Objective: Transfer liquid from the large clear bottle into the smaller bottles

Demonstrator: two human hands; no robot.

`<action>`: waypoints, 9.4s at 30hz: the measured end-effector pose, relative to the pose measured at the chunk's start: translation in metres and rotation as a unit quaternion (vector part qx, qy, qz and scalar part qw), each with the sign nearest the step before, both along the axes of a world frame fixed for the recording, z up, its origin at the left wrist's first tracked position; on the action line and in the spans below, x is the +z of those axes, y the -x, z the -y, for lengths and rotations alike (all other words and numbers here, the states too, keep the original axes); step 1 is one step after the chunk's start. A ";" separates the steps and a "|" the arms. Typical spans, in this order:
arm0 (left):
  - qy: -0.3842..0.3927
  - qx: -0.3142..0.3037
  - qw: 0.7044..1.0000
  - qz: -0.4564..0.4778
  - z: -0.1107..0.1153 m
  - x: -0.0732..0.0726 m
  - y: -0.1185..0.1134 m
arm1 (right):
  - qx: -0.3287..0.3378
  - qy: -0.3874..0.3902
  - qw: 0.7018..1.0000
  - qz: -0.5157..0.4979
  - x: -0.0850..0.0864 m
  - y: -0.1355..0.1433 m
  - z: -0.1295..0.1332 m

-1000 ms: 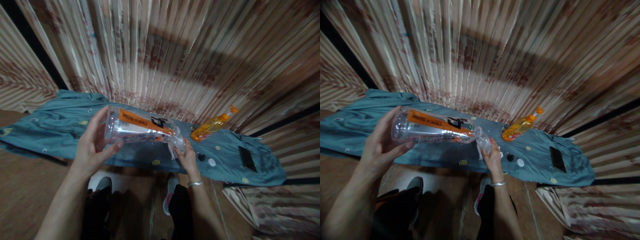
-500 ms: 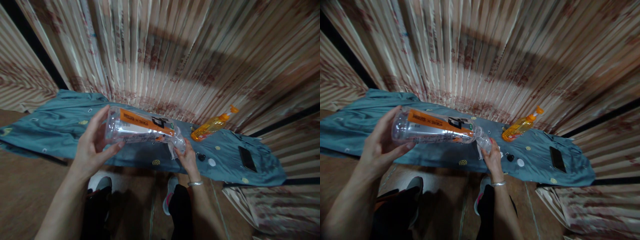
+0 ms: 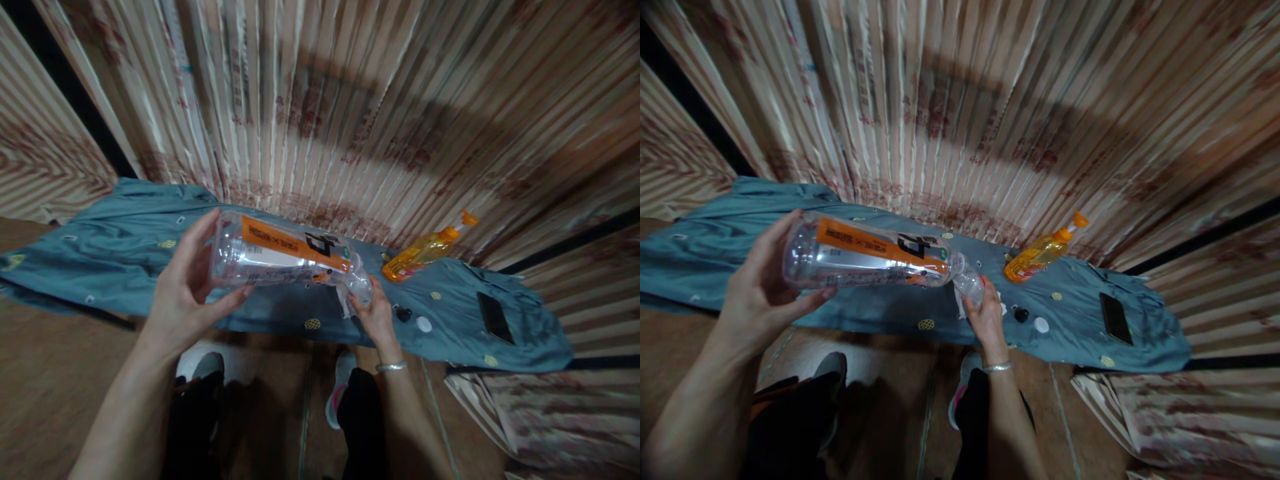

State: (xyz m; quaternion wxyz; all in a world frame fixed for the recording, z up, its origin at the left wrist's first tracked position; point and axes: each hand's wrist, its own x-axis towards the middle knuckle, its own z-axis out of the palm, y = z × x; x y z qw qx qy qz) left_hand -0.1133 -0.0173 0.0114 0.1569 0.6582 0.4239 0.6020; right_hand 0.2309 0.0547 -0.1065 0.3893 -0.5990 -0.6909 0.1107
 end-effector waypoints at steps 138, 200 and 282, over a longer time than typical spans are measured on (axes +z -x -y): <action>-0.065 -0.018 0.998 0.014 -0.016 0.010 -0.016 | -0.010 0.036 0.998 -0.043 0.017 -0.004 -0.001; -0.060 -0.016 0.997 0.037 -0.018 0.016 -0.025 | -0.018 0.047 0.998 -0.046 0.016 -0.008 -0.002; -0.049 -0.041 0.998 0.009 -0.013 0.013 -0.013 | -0.019 0.044 0.998 -0.035 0.016 -0.005 0.002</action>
